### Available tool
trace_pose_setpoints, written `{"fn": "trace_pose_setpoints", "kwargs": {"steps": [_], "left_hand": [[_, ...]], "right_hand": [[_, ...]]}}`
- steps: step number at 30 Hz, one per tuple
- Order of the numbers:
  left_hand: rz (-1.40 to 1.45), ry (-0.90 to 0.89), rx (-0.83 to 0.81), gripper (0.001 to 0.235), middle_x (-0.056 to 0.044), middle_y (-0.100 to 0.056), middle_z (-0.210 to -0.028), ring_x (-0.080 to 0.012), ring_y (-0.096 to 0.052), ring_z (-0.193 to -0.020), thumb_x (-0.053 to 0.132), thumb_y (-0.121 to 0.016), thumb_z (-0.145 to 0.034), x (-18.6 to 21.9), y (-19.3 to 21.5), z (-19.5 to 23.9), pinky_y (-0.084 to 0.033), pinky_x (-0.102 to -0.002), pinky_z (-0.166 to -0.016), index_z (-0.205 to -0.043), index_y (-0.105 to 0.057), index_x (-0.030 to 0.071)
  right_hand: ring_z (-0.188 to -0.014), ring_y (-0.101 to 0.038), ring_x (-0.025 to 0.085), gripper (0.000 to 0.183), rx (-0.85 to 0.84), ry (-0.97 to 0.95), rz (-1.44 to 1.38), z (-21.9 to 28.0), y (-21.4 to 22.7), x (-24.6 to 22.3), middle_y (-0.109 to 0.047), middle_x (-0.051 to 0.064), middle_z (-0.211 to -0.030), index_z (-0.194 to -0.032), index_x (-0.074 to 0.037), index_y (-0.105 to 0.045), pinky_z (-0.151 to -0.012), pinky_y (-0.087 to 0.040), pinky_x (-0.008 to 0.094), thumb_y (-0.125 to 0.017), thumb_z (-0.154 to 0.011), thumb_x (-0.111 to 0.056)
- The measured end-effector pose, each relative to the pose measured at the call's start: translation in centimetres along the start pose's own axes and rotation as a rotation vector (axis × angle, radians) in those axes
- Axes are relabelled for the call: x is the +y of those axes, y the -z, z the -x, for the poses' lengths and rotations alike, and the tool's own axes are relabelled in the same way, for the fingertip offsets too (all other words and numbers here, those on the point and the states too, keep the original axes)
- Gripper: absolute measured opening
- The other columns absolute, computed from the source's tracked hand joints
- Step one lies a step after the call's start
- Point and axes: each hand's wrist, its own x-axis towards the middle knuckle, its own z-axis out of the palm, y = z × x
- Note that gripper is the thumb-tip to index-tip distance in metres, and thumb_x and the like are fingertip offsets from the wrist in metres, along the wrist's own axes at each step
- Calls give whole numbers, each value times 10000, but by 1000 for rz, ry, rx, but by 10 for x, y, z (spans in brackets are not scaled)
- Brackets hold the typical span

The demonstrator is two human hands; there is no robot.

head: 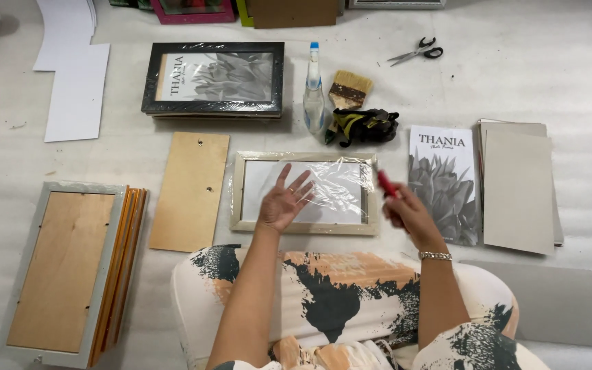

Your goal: Assembling a picture frame by cleaning the glass, inserting the artwork, and securing the backing board.

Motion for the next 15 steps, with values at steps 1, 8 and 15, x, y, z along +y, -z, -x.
{"fn": "trace_pose_setpoints", "kwargs": {"steps": [1,8,15], "left_hand": [[0,-2,-1,734,-201,-495,-1523,-389,-613,-1250,257,-816,-747,8,5,1,-525,-514,-1020,-1432,-569,344],[12,-8,420,1021,-222,-693,-1230,-340,-698,-1084,886,-706,-641,50,56,-9,-553,-479,-1020,-1265,-657,79],[-379,-132,612,664,-223,-722,-1132,-293,-762,-915,347,-840,-900,75,98,-30,-653,-354,-798,-1363,-370,268]], "right_hand": [[-385,-394,148,380,-1,1,0,1,-1,-1,-528,144,-595,-1341,-112,-550,-349,-303,226,-546,-963,-144],[-1134,-654,409,554,693,-215,898,-28,30,50,-638,232,-1207,-1358,-80,-602,-955,-522,503,-740,-872,-307],[-1052,-673,411,612,606,-222,1185,-56,73,132,-538,164,-1166,-1358,-149,-622,-828,-584,504,-766,-788,-320]]}}
